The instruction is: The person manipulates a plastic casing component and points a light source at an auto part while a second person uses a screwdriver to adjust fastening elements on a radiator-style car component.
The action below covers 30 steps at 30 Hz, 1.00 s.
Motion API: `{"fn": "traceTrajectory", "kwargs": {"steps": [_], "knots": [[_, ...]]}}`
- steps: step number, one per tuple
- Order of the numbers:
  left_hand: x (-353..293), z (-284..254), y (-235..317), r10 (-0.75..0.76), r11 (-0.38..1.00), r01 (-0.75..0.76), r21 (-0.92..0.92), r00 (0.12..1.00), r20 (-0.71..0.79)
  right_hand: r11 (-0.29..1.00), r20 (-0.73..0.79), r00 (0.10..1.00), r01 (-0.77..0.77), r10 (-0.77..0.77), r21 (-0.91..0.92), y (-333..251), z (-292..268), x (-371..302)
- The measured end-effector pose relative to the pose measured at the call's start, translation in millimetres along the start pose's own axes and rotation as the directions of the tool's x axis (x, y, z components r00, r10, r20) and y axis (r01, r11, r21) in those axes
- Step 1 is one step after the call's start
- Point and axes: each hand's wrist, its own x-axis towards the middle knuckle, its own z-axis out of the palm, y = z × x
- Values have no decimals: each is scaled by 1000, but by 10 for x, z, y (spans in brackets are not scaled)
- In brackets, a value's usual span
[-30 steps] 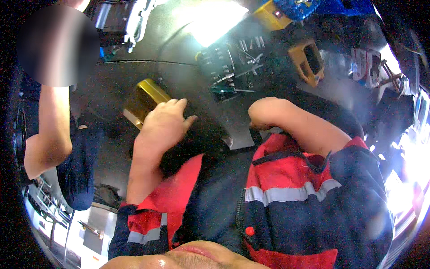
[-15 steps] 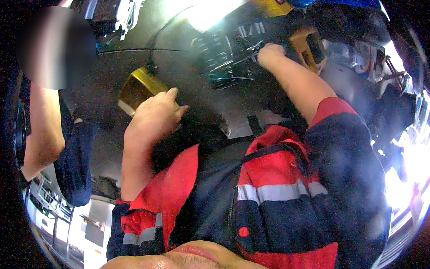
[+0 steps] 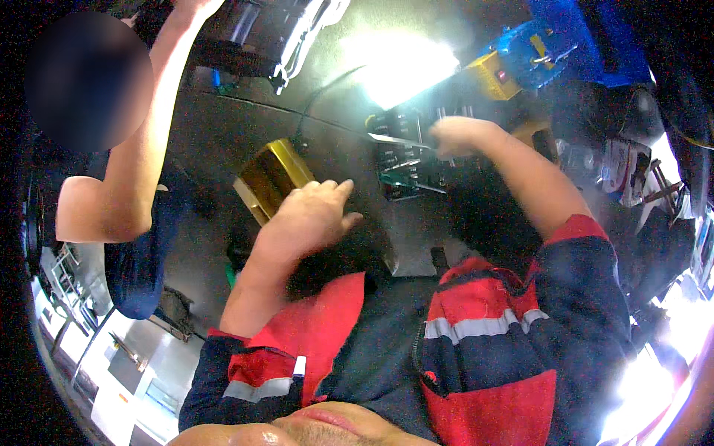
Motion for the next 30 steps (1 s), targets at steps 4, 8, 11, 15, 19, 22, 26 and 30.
{"fn": "traceTrajectory", "kwargs": {"steps": [4, 8, 11, 15, 19, 22, 26, 30], "knots": [[-10, 58, -8, 12, 1000, -11, 17, 999, -41, 870, -563, 817, 362, -124, 335, -677, -719, -160], [-16, 69, 28, 19, 999, -16, 39, 997, -81, 736, -841, 520, 626, -148, 258, -1059, -1312, 209], [0, 13, 71, 6, 999, -6, 33, 1000, -25, 656, -939, 341, 719, -48, 228, -1459, -1675, 188], [-15, -85, 78, -20, 1000, 20, 5, 999, 39, 721, -917, 378, 670, -126, 177, -1680, -1899, 189], [-22, -76, 35, -32, 999, 32, -5, 999, 38, 799, -864, 441, 596, -244, 79, -1797, -1747, 217], [-32, -78, 34, -18, 1000, 18, -16, 999, 37, 783, -810, 472, 621, -348, 26, -1797, -1648, 218], [-42, -109, 33, -20, 1000, 21, -19, 999, 51, 822, -814, 493, 568, -307, 33, -1791, -1577, 194], [-23, -131, 31, -21, 1000, 22, -13, 998, 56, 854, -792, 559, 512, -247, 95, -1705, -1540, 279]]}}
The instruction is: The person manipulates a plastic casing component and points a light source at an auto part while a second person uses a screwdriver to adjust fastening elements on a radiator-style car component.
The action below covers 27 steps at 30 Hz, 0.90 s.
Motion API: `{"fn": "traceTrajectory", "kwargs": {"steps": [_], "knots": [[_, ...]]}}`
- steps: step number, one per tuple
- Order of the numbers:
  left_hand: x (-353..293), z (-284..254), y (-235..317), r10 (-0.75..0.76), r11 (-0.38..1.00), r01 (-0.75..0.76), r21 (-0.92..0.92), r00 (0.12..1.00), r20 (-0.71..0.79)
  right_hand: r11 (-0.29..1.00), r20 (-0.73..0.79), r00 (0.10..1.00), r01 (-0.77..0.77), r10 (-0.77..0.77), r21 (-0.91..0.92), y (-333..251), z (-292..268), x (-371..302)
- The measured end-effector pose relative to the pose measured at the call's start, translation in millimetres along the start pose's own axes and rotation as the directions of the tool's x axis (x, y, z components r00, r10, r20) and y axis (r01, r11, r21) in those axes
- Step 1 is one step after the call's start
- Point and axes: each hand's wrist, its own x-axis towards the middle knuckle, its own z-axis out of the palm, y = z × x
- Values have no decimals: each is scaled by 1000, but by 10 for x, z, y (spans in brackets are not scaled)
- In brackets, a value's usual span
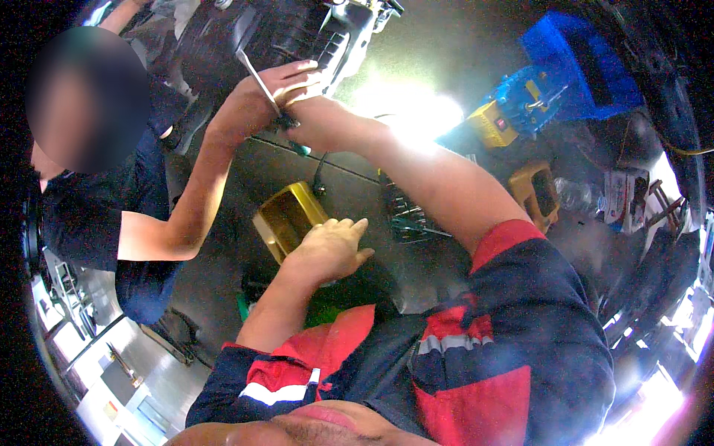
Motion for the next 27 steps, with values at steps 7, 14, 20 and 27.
{"fn": "traceTrajectory", "kwargs": {"steps": [7, 14, 20, 27], "knots": [[7, 14, 7, 10, 1000, -10, -13, 999, -35, 990, 129, 985, -123, 113, 66, 97, 26, -204], [36, -154, -17, -235, 972, 233, -39, 969, -77, 982, 29, 998, -62, 58, 181, 64, -153, -463], [46, -145, -71, -429, 758, -67, -649, 699, -573, 954, 114, 982, -174, 150, 244, 23, -218, -904], [101, -69, -91, -489, 402, -174, -899, 789, -371, 740, 355, 762, -233, 542, -631, 1185, -473, -1118]]}}
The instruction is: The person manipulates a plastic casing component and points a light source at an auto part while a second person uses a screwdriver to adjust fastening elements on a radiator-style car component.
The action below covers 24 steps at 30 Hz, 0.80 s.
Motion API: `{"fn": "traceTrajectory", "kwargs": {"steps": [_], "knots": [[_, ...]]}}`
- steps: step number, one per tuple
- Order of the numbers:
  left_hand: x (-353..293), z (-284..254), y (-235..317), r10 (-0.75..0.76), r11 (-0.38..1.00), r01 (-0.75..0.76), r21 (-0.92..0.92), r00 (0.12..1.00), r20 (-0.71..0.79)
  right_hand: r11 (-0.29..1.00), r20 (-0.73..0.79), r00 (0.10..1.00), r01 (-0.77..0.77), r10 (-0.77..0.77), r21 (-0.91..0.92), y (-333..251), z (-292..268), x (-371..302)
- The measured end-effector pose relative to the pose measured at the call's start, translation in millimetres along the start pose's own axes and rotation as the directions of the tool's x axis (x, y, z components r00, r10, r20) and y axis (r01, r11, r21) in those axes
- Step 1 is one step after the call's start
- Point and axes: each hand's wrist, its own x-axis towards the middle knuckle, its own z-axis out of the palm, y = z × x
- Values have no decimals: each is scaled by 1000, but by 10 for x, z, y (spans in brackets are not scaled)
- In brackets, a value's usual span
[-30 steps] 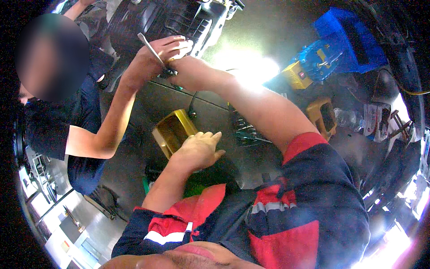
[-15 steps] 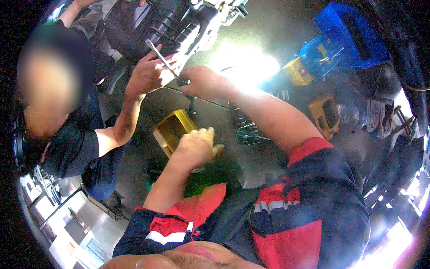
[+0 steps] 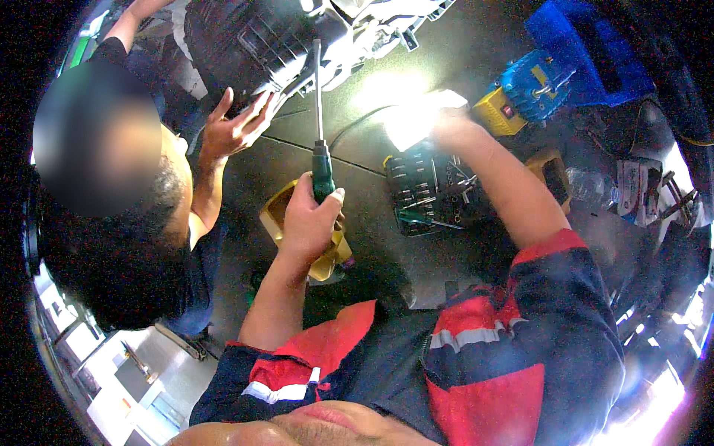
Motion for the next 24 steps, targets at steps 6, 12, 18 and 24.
{"fn": "traceTrajectory", "kwargs": {"steps": [6, 12, 18, 24], "knots": [[-88, 84, -17, 62, 998, -62, -9, 997, -38, 925, -336, 910, -322, 243, -202, 1032, 971, 413], [-179, 162, 54, 104, 994, -105, 37, 995, 8, 996, -575, 815, -92, 65, -18, 1246, 1033, 617], [-259, 198, 16, 198, 976, -198, 97, 980, 2, 917, -686, 725, 314, -63, 248, 1081, 647, 396], [-343, 287, 27, 347, 937, -344, 60, 936, -59, 52, -543, 837, 546, -62, 836, 433, 523, 481]]}}
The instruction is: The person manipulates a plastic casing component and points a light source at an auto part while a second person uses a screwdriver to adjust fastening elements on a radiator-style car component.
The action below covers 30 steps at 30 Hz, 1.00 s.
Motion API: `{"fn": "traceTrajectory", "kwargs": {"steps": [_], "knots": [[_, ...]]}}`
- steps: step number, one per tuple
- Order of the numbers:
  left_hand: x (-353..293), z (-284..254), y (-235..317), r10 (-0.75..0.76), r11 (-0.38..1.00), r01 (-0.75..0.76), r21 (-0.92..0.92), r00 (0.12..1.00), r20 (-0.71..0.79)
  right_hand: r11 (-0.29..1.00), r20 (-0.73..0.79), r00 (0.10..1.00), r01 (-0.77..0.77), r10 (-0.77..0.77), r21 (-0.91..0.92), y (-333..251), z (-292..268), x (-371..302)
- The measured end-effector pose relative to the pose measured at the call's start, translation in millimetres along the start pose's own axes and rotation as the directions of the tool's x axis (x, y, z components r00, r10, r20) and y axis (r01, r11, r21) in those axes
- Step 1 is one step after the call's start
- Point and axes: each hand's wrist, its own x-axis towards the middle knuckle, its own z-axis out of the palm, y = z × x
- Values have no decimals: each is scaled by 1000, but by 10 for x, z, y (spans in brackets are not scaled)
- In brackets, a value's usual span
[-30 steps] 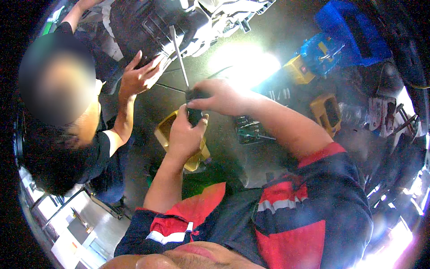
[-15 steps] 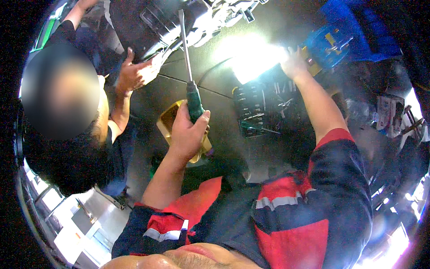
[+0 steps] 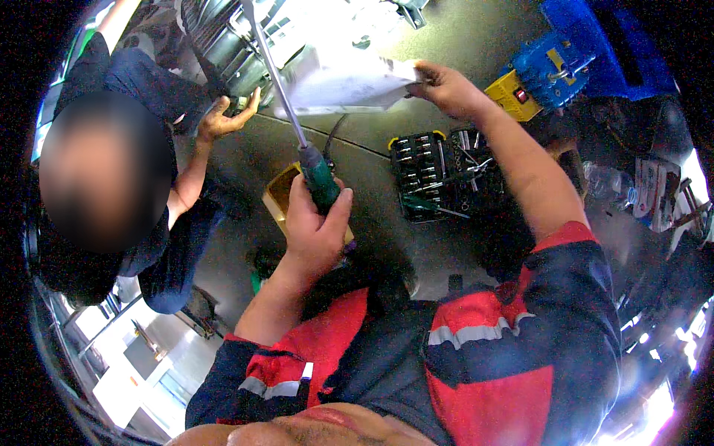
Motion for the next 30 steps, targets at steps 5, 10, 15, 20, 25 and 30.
{"fn": "traceTrajectory", "kwargs": {"steps": [5, 10, 15, 20, 25, 30], "knots": [[-35, 21, -85, 48, 993, -54, -102, 997, -52, 873, 83, 995, 13, -61, 487, -262, 503, 7], [-30, -25, -64, -53, 967, 28, -254, 995, -90, 725, 69, 995, 3, -69, 689, -351, 547, -92], [64, -151, 49, -204, 863, 34, -504, 936, -286, 690, 51, 996, 11, -69, 723, -520, 565, -129], [167, -281, 19, -251, 825, -5, -565, 893, -374, 704, 62, 983, 80, -174, 706, -638, 665, -164], [161, -365, 5, -291, 800, 19, -599, 886, -360, 758, 93, 985, 51, -146, 651, -817, 814, -214], [161, -362, 3, -323, 798, 54, -601, 879, -350, 763, 106, 977, 74, -184, 642, -766, 816, -228]]}}
